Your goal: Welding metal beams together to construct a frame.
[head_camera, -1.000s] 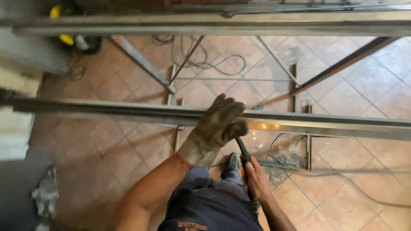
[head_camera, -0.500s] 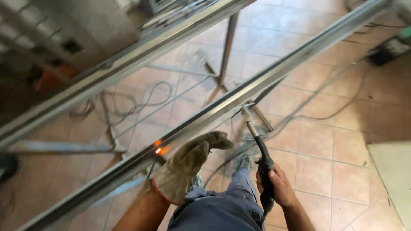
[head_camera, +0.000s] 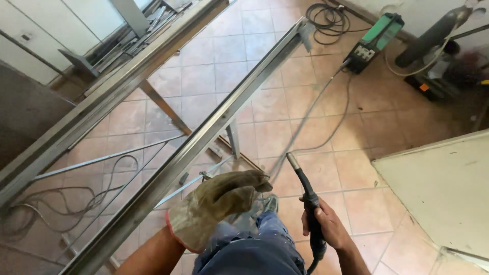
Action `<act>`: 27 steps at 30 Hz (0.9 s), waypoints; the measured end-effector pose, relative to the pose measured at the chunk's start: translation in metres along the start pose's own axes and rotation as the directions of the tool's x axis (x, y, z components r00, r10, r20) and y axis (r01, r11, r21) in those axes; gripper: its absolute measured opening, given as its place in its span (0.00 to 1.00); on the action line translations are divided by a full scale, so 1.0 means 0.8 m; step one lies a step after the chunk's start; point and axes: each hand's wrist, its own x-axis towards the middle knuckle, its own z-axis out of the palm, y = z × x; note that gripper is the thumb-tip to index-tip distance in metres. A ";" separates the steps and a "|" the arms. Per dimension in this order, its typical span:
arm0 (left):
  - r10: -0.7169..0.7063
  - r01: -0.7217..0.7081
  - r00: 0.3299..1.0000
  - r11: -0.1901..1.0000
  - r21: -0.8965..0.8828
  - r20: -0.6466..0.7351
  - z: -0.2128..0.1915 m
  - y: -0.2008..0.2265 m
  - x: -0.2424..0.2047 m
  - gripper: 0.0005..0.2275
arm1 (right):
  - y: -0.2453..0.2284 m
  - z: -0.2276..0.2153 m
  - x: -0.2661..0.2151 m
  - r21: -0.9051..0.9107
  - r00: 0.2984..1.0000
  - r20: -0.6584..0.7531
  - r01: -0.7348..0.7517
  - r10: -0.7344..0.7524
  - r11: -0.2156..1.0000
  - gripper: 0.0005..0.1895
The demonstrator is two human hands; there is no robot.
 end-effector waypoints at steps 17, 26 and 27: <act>0.392 -0.588 0.808 0.488 0.646 0.439 -0.094 0.047 0.339 0.16 | -0.152 -0.115 0.271 -0.449 0.819 -0.562 -0.422 0.118 0.788 0.26; 0.674 -0.734 0.620 0.319 0.599 0.402 -0.126 0.001 0.507 0.22 | -0.109 -0.148 0.429 -0.650 0.872 -0.489 -0.371 0.009 0.663 0.27; 0.666 -0.726 0.633 0.334 0.601 0.394 -0.129 0.004 0.523 0.22 | -0.104 -0.154 0.443 -0.646 0.873 -0.488 -0.381 0.026 0.662 0.27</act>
